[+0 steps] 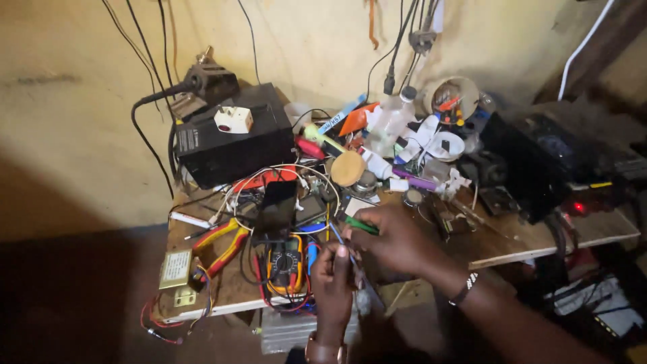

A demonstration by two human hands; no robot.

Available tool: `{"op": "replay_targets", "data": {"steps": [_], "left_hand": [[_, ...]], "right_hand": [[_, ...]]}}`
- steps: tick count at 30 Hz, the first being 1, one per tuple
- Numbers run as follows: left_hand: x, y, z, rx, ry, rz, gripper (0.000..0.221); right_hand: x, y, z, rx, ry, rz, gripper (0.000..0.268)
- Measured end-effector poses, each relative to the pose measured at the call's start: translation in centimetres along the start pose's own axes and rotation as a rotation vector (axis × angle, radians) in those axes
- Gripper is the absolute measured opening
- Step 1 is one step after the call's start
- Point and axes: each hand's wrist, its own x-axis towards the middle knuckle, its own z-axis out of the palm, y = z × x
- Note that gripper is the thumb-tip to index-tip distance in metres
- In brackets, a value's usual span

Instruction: Using a small tool to manipulate and remove internal components from a disassembled mobile phone.

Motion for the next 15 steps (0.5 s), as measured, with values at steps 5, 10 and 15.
{"op": "replay_targets", "data": {"steps": [5,10,15], "left_hand": [[0.3,-0.3,0.2,0.057,-0.02,0.028,0.026],[0.3,-2.4,-0.8,0.223,0.036,-0.067,0.027],[0.6,-3.4,-1.7,0.3,0.068,0.002,0.024]], "right_hand": [[0.4,1.4,1.1,0.055,0.033,0.178,0.036],[0.1,4.8,2.9,0.238,0.209,0.101,0.04],[-0.7,2.1,3.2,0.184,0.226,0.141,0.038]]}}
